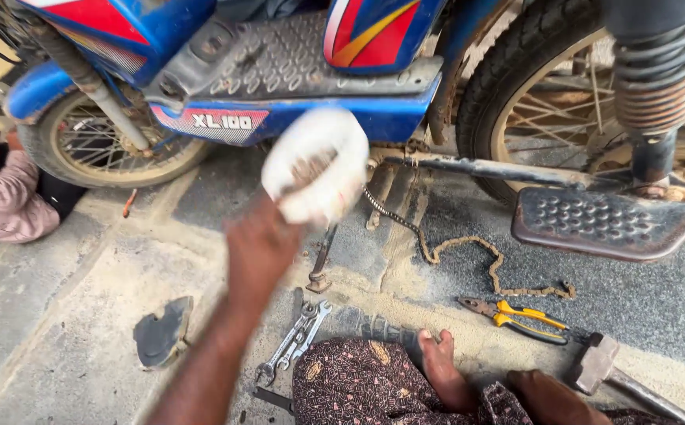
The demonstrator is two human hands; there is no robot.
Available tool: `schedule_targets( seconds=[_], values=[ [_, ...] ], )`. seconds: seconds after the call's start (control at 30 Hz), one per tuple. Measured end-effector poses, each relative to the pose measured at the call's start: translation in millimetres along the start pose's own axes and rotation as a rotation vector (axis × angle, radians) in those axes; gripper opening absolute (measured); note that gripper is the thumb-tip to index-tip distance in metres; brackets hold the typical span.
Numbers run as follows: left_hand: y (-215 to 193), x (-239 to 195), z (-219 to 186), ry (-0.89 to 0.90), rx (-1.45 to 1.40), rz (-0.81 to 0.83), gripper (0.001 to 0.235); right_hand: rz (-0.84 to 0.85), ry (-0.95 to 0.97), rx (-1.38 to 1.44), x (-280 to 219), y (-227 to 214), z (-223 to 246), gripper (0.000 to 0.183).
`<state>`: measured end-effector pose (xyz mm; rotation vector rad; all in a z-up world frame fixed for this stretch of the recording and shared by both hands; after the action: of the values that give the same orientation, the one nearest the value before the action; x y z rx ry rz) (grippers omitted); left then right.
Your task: The person sits on the ground and repairs a motorcycle chain. They use a hammer and a metal rod to strike the chain links, then use pliers to manipulate and connect the chain ends.
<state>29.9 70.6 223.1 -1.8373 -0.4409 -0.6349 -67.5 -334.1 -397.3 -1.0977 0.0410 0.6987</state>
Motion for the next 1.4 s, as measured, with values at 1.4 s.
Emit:
schedule_targets(
  seconds=[1.4],
  values=[
    [281, -207, -37, -0.330, -0.557, 1.152, 0.072, -0.328, -0.170, 0.267, -9, -267, 163, 0.035]
  ],
)
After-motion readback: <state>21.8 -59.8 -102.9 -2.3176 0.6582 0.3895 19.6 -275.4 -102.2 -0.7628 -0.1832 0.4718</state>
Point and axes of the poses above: each hand's wrist, its own x-axis towards the middle knuckle, its own y-axis out of the palm, z = x × y, the point moved 10 cm from there along x, towards the middle knuckle, and after that the axes turned 2 degrees about z, right-handed, at the moved point
